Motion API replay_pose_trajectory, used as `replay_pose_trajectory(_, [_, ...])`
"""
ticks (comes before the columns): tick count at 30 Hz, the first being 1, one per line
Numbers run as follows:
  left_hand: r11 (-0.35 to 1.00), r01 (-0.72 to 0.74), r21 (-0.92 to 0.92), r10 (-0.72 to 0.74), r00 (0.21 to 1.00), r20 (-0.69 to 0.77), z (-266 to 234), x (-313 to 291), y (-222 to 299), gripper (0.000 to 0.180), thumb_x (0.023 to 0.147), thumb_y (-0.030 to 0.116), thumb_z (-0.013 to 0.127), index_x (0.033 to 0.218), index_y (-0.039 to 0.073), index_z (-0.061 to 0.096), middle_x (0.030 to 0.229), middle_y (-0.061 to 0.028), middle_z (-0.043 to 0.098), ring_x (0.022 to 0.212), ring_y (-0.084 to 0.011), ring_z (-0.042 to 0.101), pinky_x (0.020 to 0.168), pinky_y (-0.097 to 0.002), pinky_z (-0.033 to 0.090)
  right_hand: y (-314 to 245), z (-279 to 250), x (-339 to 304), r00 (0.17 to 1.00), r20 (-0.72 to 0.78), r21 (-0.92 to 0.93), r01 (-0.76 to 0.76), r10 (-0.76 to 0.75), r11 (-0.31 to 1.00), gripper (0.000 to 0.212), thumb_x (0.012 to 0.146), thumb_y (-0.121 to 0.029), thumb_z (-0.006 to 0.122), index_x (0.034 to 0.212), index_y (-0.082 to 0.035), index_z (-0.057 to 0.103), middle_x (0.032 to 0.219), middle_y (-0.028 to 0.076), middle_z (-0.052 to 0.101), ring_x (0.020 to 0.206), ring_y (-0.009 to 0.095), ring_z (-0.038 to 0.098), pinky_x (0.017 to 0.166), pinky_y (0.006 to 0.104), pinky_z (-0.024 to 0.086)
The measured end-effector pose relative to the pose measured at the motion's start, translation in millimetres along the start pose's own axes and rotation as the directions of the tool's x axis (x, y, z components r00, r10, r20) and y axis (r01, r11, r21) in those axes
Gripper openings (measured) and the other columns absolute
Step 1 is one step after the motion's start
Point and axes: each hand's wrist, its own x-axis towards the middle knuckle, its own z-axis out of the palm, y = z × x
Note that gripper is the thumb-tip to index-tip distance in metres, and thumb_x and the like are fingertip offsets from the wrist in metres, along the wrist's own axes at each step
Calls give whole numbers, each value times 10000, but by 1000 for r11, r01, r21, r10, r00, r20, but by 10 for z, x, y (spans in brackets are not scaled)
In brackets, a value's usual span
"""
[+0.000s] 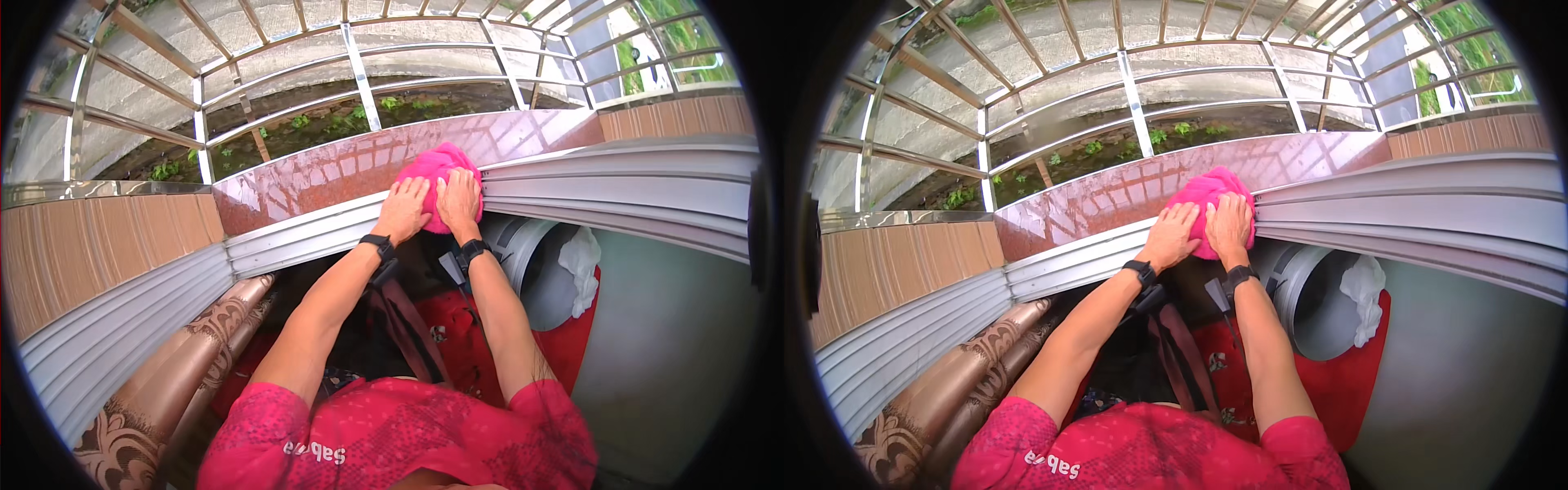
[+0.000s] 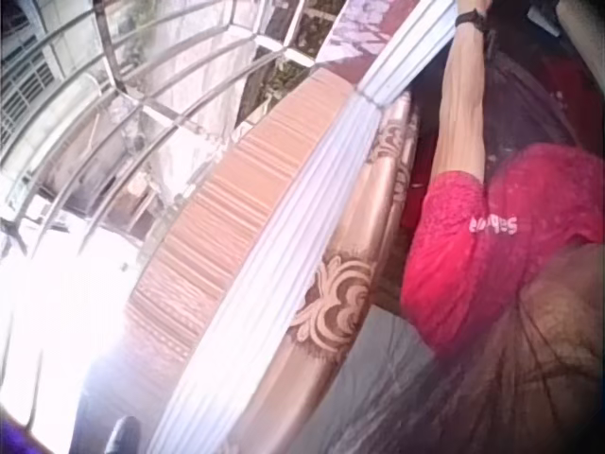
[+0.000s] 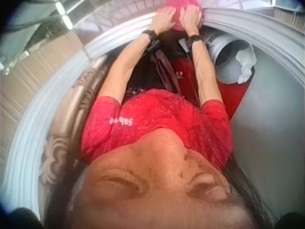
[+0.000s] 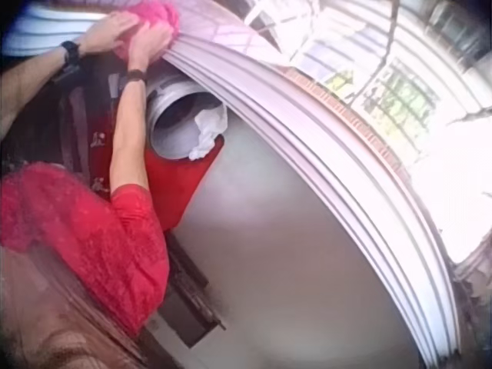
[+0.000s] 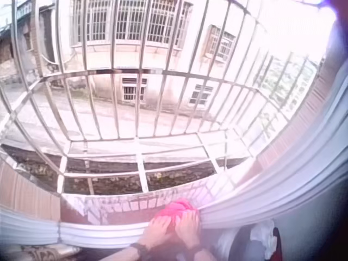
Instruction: Cleaning the tracks and frame of a sliding window using wet cloths and a bucket of water.
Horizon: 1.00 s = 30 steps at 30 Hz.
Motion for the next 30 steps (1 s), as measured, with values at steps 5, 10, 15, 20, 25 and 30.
replay_pose_trajectory(5, [995, 32, 90, -23, 995, -100, -305, -415, -235, 635, 767, 309, 684, 1283, 16, 459, 1308, -156, 472, 1227, -312, 430, 1029, -434, 349, -272, -132, 109, 995, -79, 79, 64, -57, 995, 282, 840, -358, 575, 864, -77, 563, 921, 106, 565, 953, 300, 518, 819, 467, 390])
replay_pose_trajectory(10, [952, 305, 27, -293, 932, -214, -682, -974, -456, 392, 772, 304, 675, 1025, 33, 544, 1007, -130, 551, 983, -305, 527, 831, -416, 430, -1195, -7, -158, 985, -61, 74, 164, -160, 984, 283, 846, -406, 548, 822, -127, 583, 844, 90, 549, 853, 275, 509, 730, 449, 358])
replay_pose_trajectory(15, [874, 456, 169, -397, 869, -295, -772, -1284, -868, 292, 779, 296, 658, 907, 61, 542, 897, -120, 543, 876, -301, 530, 765, -432, 421, -1619, 19, -303, 942, 11, 349, 312, -337, 884, 265, 865, -394, 541, 888, -141, 615, 891, 95, 564, 890, 284, 522, 768, 455, 385])
replay_pose_trajectory(20, [965, 159, 207, -96, 954, -283, -261, -724, -291, 489, 737, 225, 663, 1160, 26, 517, 1128, -162, 528, 1070, -317, 487, 930, -447, 386, -663, -139, -95, 974, -78, 240, 227, -215, 944, 196, 785, -250, 636, 877, -86, 581, 883, 113, 569, 864, 315, 537, 772, 444, 433])
replay_pose_trajectory(25, [982, -43, 186, 76, 983, -170, 61, -365, 168, 522, 829, 180, 548, 1319, 39, 438, 1391, -168, 395, 1310, -329, 349, 1098, -478, 235, -70, -153, -437, 999, 32, -7, 21, -21, 1000, 502, 886, -252, 526, 1315, -8, 435, 1396, 181, 380, 1344, 343, 285, 1096, 461, 243])
replay_pose_trajectory(30, [992, 13, 127, 5, 991, -136, -285, -1004, -296, 443, 775, 174, 617, 1190, 52, 519, 1273, -141, 482, 1213, -309, 439, 1034, -456, 330, -858, -87, -669, 989, 132, -14, 76, -73, 997, 497, 883, -295, 513, 1283, -2, 486, 1364, 169, 438, 1339, 338, 297, 1099, 471, 222])
